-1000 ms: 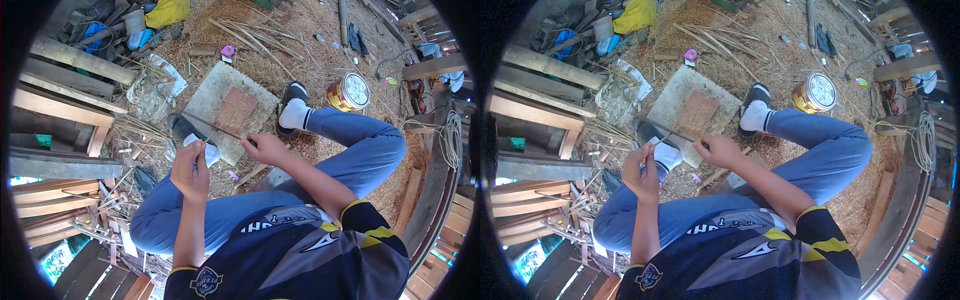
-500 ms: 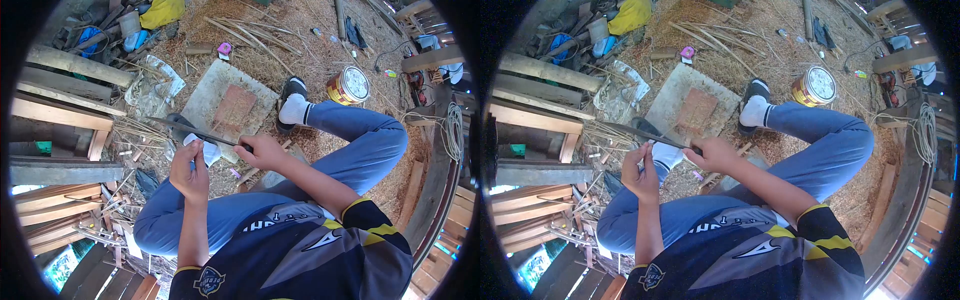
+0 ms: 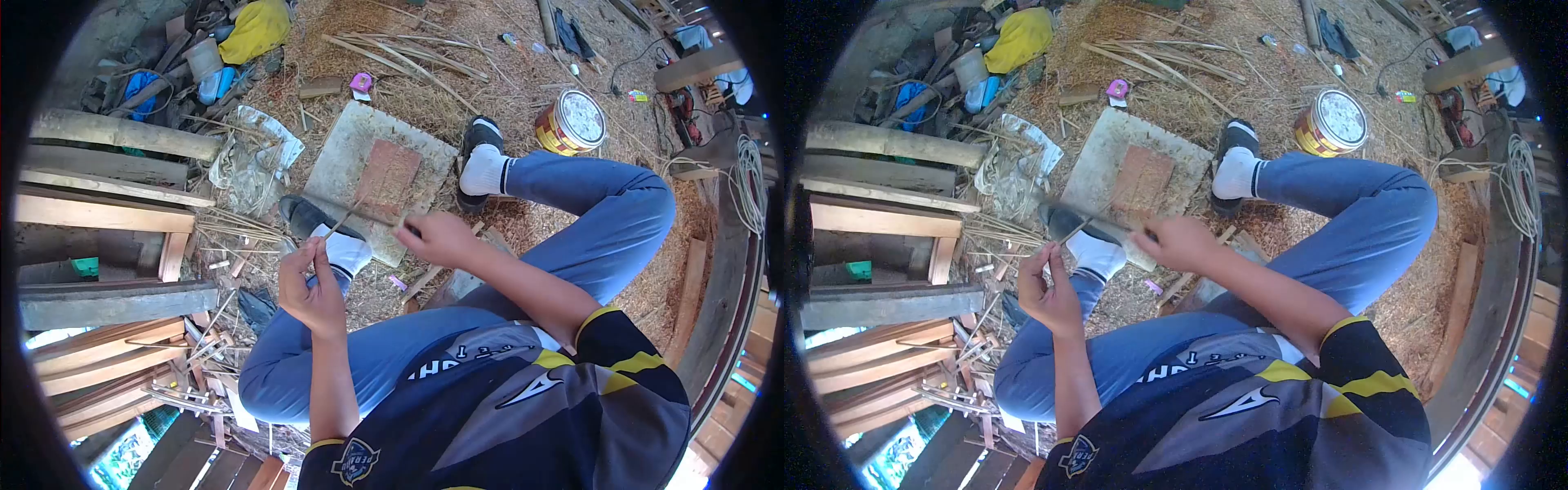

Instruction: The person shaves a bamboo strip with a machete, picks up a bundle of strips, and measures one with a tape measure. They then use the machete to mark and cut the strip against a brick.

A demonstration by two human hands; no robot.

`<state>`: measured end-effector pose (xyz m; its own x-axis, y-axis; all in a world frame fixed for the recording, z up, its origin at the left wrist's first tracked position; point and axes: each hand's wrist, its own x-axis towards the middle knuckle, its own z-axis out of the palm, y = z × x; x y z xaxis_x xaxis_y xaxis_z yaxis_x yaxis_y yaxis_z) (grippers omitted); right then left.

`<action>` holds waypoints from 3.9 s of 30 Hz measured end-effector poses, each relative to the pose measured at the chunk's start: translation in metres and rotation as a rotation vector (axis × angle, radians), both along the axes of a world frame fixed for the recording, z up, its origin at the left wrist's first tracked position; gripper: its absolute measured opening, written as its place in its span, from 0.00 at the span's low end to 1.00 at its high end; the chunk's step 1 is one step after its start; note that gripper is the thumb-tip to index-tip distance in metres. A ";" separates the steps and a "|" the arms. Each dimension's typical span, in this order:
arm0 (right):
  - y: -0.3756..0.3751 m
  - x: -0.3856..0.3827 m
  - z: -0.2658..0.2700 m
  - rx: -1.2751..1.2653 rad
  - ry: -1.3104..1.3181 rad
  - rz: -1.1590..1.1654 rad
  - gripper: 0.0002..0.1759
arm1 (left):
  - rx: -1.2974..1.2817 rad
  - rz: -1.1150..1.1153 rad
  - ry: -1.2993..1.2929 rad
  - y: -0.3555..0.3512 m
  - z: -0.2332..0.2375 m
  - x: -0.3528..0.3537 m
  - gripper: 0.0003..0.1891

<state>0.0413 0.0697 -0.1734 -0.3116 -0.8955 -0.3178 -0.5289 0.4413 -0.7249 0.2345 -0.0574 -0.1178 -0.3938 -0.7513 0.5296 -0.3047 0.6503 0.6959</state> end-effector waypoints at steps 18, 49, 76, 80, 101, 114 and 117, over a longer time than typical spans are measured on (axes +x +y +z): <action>-0.002 -0.002 -0.012 -0.070 0.037 -0.033 0.27 | 0.052 0.032 0.005 -0.002 -0.002 0.000 0.05; -0.014 0.027 0.026 -0.183 -0.052 -0.058 0.27 | -0.084 0.027 -0.005 -0.002 0.008 -0.007 0.10; -0.006 0.010 -0.003 -0.113 -0.049 -0.097 0.27 | -0.052 -0.027 -0.026 0.010 0.014 -0.021 0.07; -0.004 0.011 0.015 -0.164 -0.092 -0.074 0.25 | -0.036 -0.029 -0.004 0.011 0.011 -0.025 0.07; -0.008 -0.018 -0.083 0.172 0.092 -0.256 0.30 | 0.040 0.025 0.024 -0.002 0.011 -0.015 0.07; -0.049 -0.035 -0.136 0.163 0.438 -0.011 0.23 | 0.354 0.418 0.698 -0.080 0.033 0.074 0.05; -0.066 -0.045 -0.160 0.054 0.442 -0.010 0.21 | 0.368 0.496 0.770 -0.092 0.023 0.099 0.05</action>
